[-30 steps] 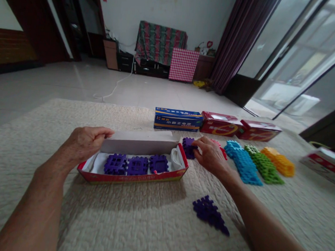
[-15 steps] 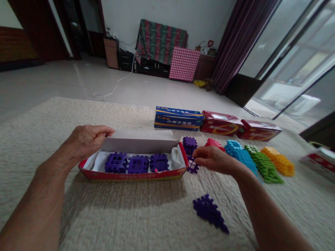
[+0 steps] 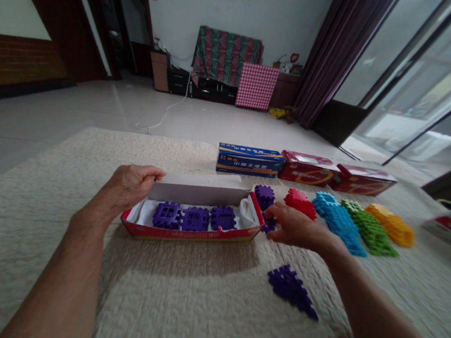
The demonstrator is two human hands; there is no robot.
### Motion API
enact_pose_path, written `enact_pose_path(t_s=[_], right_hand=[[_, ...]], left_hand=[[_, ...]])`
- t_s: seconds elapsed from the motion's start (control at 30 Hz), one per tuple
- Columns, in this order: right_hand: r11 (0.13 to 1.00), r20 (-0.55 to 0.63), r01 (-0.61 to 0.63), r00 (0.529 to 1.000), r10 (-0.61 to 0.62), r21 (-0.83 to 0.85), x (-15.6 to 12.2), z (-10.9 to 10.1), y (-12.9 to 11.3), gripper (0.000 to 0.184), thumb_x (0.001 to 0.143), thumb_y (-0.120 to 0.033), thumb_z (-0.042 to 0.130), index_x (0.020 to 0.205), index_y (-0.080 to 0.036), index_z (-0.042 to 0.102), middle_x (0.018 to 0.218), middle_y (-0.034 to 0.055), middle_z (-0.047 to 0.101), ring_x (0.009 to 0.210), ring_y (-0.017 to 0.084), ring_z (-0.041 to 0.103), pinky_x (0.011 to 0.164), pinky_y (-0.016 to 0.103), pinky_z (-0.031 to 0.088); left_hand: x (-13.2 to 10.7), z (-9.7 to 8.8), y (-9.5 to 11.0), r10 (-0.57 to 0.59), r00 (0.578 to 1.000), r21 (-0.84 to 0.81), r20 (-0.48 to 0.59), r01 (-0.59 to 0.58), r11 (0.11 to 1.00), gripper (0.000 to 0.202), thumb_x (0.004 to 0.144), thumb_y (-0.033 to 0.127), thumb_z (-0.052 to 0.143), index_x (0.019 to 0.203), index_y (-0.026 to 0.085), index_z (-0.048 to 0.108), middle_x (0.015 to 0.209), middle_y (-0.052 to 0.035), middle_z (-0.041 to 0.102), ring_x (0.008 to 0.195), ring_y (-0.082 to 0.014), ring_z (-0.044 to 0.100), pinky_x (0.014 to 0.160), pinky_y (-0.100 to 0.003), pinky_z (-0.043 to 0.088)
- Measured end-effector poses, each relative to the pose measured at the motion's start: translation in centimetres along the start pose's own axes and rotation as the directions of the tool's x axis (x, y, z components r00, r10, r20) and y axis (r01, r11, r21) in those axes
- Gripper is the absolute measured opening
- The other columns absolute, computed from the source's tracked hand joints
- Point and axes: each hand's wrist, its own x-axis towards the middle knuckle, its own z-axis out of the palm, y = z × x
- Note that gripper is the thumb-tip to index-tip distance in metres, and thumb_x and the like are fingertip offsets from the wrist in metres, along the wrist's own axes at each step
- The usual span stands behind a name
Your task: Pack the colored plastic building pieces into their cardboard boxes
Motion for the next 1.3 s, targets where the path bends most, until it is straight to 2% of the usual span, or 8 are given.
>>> enact_pose_path(t_s=[0.17, 0.3, 0.43, 0.6, 0.77, 0.93, 1.13, 1.3], right_hand=[[1.000, 0.027, 0.002, 1.000, -0.002, 0.007, -0.1, -1.3, 0.7, 0.027, 0.069, -0.024, 0.062, 0.095, -0.017, 0.065, 0.095, 0.0105, 0.066, 0.087, 0.025, 0.063, 0.077, 0.037, 0.052], [0.999, -0.185, -0.008, 0.983, 0.016, 0.044, 0.1, -3.5, 1.1, 0.032, 0.072, -0.034, 0.062, 0.100, -0.018, 0.063, 0.096, 0.0114, 0.065, 0.087, 0.027, 0.063, 0.078, 0.043, 0.051], [0.981, -0.336, 0.165, 0.934, -0.121, 0.106, 1.6, -5.4, -2.3, 0.038, 0.077, -0.040, 0.062, 0.109, -0.019, 0.060, 0.105, 0.0116, 0.062, 0.089, 0.027, 0.062, 0.078, 0.043, 0.051], [0.895, -0.248, 0.417, 0.894, -0.374, 0.155, 4.6, -6.4, -10.5, 0.031, 0.076, -0.022, 0.066, 0.106, -0.018, 0.059, 0.109, 0.0098, 0.061, 0.095, 0.022, 0.059, 0.083, 0.036, 0.049], [0.825, -0.123, 0.537, 0.843, -0.523, 0.173, 7.3, -5.4, -15.5, 0.034, 0.073, -0.015, 0.068, 0.106, -0.016, 0.060, 0.109, 0.0096, 0.059, 0.092, 0.019, 0.058, 0.082, 0.033, 0.048], [0.799, -0.075, 0.576, 0.816, -0.572, 0.174, 8.6, -4.0, -16.9, 0.035, 0.074, -0.017, 0.069, 0.108, -0.018, 0.061, 0.109, 0.0085, 0.060, 0.087, 0.018, 0.059, 0.076, 0.030, 0.048], [0.802, -0.049, 0.582, 0.812, -0.581, 0.133, 8.9, -3.6, -17.8, 0.034, 0.075, -0.021, 0.070, 0.107, -0.018, 0.062, 0.107, 0.0085, 0.061, 0.082, 0.016, 0.058, 0.071, 0.028, 0.047], [0.806, -0.164, 0.574, 0.817, -0.553, 0.140, 8.3, -3.9, -17.5, 0.028, 0.077, -0.020, 0.068, 0.103, -0.017, 0.061, 0.107, 0.0085, 0.061, 0.083, 0.016, 0.058, 0.073, 0.029, 0.047]], left_hand=[[-0.1, -0.2, 0.3, 0.004, 1.000, -0.031, -0.009, -0.004, 1.000, 0.040, 0.077, 0.020, 0.042, 0.096, 0.023, 0.078, 0.099, -0.0026, 0.078, 0.094, -0.0221, 0.071, 0.092, -0.033, 0.052], [-0.1, -0.2, 0.2, 0.021, 0.999, -0.078, -0.031, -0.024, 0.997, 0.037, 0.076, 0.017, 0.045, 0.092, 0.024, 0.078, 0.096, -0.0021, 0.078, 0.092, -0.0205, 0.072, 0.092, -0.033, 0.052], [-0.1, 0.2, -0.7, 0.033, 0.998, -0.217, -0.058, -0.045, 0.975, 0.035, 0.076, 0.016, 0.045, 0.089, 0.021, 0.077, 0.090, -0.0024, 0.078, 0.087, -0.0180, 0.071, 0.088, -0.032, 0.054], [0.0, 1.0, -1.8, -0.047, 0.996, -0.439, -0.079, 0.008, 0.898, 0.034, 0.078, 0.017, 0.045, 0.092, 0.018, 0.076, 0.087, -0.0038, 0.078, 0.082, -0.0161, 0.071, 0.084, -0.033, 0.056], [0.1, 1.2, -1.9, -0.082, 0.991, -0.422, -0.105, 0.031, 0.906, 0.033, 0.078, 0.014, 0.046, 0.089, 0.019, 0.076, 0.089, -0.0039, 0.078, 0.084, -0.0160, 0.070, 0.085, -0.033, 0.055], [0.1, 1.0, -1.7, -0.055, 0.993, -0.393, -0.102, 0.010, 0.920, 0.035, 0.078, 0.012, 0.045, 0.093, 0.018, 0.076, 0.090, -0.0045, 0.078, 0.084, -0.0152, 0.071, 0.084, -0.031, 0.055], [0.0, 0.7, -1.4, -0.054, 0.995, -0.382, -0.089, 0.016, 0.924, 0.037, 0.078, 0.009, 0.045, 0.095, 0.018, 0.076, 0.090, -0.0045, 0.078, 0.083, -0.0141, 0.071, 0.084, -0.030, 0.055], [0.0, 0.7, -1.3, -0.046, 0.995, -0.352, -0.094, 0.010, 0.936, 0.037, 0.078, 0.010, 0.045, 0.095, 0.018, 0.076, 0.090, -0.0042, 0.078, 0.084, -0.0149, 0.071, 0.084, -0.031, 0.055]])
